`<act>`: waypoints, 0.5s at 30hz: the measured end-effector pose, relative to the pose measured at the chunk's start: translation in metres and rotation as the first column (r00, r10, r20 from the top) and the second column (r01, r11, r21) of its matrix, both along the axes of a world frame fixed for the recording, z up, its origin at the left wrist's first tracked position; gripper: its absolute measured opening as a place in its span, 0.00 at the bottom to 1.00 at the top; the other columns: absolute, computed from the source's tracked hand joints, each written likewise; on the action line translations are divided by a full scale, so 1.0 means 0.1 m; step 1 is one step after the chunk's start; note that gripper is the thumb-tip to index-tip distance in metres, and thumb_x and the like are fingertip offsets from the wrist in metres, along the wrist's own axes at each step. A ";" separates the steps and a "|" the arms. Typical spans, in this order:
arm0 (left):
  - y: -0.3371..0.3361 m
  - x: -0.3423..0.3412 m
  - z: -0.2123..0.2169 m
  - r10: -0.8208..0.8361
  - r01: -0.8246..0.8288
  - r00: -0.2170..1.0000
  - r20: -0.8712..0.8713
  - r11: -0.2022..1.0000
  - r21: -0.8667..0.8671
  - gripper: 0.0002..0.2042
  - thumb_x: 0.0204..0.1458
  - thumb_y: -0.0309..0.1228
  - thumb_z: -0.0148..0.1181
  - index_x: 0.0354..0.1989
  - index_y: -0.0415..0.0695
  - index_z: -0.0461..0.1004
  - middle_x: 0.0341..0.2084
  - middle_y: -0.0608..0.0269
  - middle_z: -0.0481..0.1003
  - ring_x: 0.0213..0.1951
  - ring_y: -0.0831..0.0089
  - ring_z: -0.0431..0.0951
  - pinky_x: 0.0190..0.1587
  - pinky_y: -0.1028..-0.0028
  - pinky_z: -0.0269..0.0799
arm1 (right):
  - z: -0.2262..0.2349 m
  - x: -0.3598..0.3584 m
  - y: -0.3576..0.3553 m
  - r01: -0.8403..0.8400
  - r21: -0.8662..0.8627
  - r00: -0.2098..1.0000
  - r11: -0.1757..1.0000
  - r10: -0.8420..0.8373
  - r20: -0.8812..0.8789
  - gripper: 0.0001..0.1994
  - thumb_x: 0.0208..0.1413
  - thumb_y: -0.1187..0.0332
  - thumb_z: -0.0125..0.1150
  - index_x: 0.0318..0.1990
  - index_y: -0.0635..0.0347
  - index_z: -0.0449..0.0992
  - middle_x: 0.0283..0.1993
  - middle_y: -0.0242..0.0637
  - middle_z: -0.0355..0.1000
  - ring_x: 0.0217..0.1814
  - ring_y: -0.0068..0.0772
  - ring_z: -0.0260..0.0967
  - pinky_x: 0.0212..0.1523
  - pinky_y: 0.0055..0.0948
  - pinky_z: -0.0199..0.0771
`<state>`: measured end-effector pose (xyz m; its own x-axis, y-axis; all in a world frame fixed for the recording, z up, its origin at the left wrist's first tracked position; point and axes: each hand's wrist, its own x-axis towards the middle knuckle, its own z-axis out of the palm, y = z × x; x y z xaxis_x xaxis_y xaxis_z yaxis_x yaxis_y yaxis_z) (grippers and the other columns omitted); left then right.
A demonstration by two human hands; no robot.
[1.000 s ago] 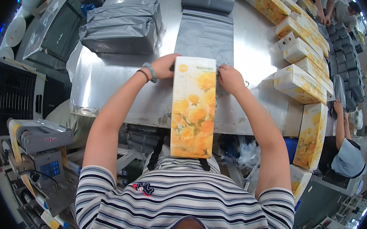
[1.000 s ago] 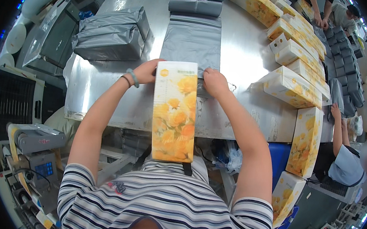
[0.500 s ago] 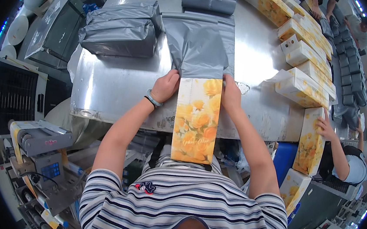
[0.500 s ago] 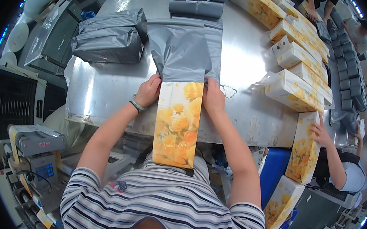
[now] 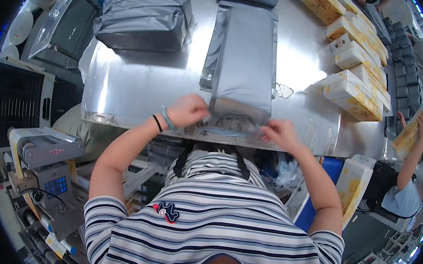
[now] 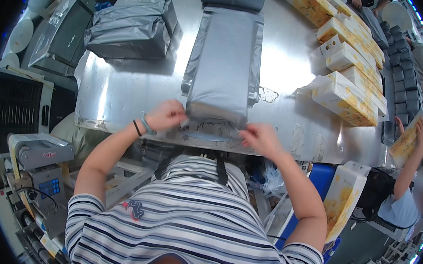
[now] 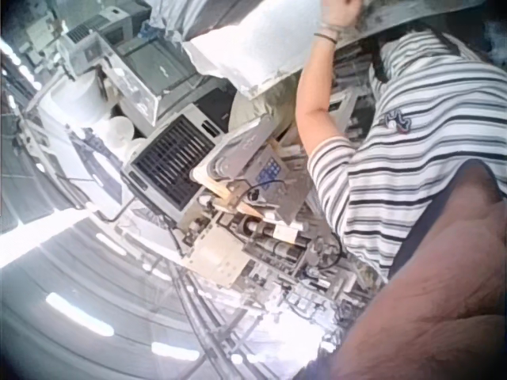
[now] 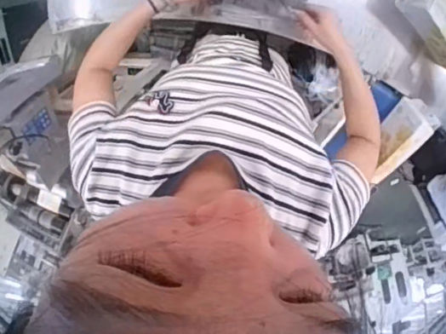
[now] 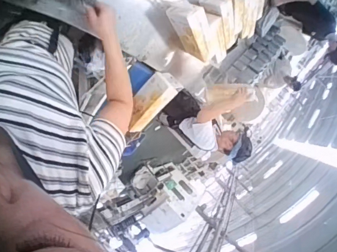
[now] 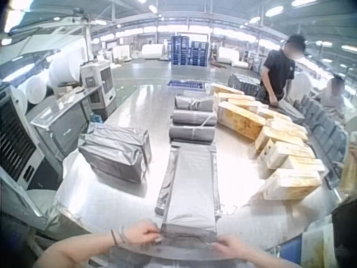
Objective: The person picks up yellow boxes and slides them into gray plastic sleeves. They fold the bag openings and stack the packaged items in piles on a metal table, moving between different stacks to organize the work.
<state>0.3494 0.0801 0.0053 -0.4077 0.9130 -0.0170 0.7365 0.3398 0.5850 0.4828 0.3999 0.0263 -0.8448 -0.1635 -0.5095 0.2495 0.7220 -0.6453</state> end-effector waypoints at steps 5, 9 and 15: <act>-0.12 0.15 -0.21 0.517 -0.578 0.379 0.767 0.780 -0.241 0.11 0.58 0.32 0.52 0.26 0.39 0.71 0.24 0.62 0.75 0.25 0.80 0.73 0.28 0.79 0.71 | -0.02 -0.07 -0.51 -0.328 -0.138 0.935 0.935 0.342 0.097 0.07 0.49 0.68 0.62 0.29 0.64 0.79 0.20 0.34 0.74 0.22 0.21 0.70 0.29 0.26 0.71; -0.15 0.29 -0.38 0.339 -0.561 0.341 0.877 0.822 -0.100 0.08 0.60 0.28 0.50 0.34 0.36 0.72 0.25 0.65 0.75 0.25 0.84 0.73 0.31 0.83 0.72 | -0.72 -0.72 -0.83 0.492 -0.424 0.837 0.760 -0.548 -0.010 0.14 0.50 0.63 0.61 0.40 0.64 0.78 0.33 0.38 0.77 0.36 0.27 0.73 0.40 0.25 0.70; -0.19 0.19 -0.37 0.292 -0.524 0.416 0.861 0.851 -0.036 0.08 0.59 0.26 0.50 0.36 0.35 0.74 0.27 0.65 0.77 0.27 0.84 0.74 0.32 0.83 0.72 | -0.46 -0.58 -1.54 0.107 -0.317 0.775 0.942 -0.279 -0.566 0.16 0.54 0.59 0.60 0.42 0.63 0.77 0.39 0.48 0.75 0.40 0.42 0.73 0.43 0.29 0.70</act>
<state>0.3683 0.0615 -0.0319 -0.6356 0.6650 -0.3921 -0.3062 0.2491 0.9188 0.4248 0.2460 -0.0198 -0.9897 -0.0126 0.1428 -0.1305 0.4913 -0.8612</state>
